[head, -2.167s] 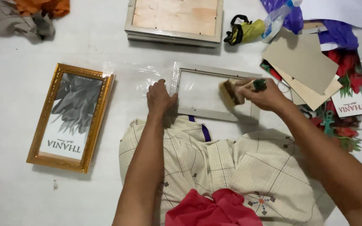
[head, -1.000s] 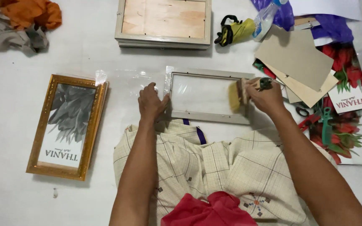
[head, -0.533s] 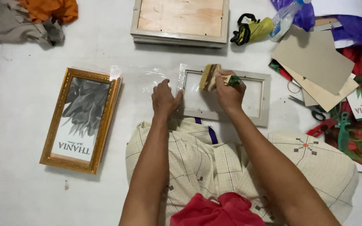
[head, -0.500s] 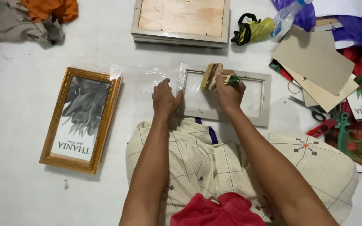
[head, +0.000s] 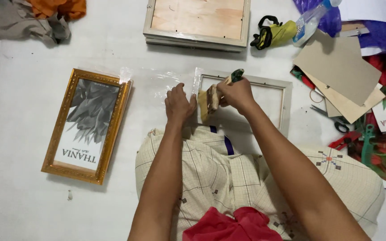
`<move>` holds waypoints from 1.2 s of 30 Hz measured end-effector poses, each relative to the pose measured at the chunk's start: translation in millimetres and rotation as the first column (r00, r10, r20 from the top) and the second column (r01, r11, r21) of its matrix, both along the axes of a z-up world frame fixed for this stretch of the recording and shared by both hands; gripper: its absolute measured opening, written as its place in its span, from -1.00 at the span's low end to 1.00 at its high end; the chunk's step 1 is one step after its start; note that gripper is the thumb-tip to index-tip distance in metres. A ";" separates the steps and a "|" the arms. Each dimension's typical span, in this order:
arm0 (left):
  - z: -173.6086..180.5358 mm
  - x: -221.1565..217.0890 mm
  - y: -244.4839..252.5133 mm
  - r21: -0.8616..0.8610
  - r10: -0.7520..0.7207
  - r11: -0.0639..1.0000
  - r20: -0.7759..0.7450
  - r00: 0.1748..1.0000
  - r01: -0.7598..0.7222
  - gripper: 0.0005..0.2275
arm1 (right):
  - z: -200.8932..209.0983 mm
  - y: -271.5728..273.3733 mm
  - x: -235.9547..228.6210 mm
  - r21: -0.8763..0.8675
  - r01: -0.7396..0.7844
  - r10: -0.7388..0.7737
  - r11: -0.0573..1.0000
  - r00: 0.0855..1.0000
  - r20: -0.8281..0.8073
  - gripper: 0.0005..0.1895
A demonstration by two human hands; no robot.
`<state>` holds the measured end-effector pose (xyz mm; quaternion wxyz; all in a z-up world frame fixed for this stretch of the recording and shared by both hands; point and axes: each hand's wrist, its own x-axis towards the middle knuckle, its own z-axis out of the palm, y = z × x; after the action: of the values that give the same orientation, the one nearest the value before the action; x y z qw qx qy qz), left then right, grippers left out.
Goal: Assembling picture frames by inserting backing boards and cleaning with a brush
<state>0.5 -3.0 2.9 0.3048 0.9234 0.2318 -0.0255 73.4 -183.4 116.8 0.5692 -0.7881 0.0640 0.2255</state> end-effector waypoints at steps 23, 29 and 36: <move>1.0 -1.6 -1.0 0.021 -0.006 1.000 0.031 1.000 0.005 -0.50 | -8.3 -163.9 40.4 -0.559 0.095 0.137 0.824 0.924 0.358 -0.80; 2.7 0.1 -2.3 0.028 0.002 1.000 0.023 1.000 -0.002 -0.49 | -40.0 -158.2 7.4 -0.773 0.004 0.299 0.634 0.921 0.250 -0.67; 9.4 -4.3 3.2 0.024 -0.008 1.000 0.017 1.000 0.008 -0.48 | 20.5 -69.6 -26.2 -0.155 0.219 -0.150 0.963 0.919 0.364 -0.75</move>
<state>-3.7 0.2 12.3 0.2957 0.9281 0.2258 -0.0160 47.2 -253.1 137.3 0.5113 -0.8573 0.0577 0.0201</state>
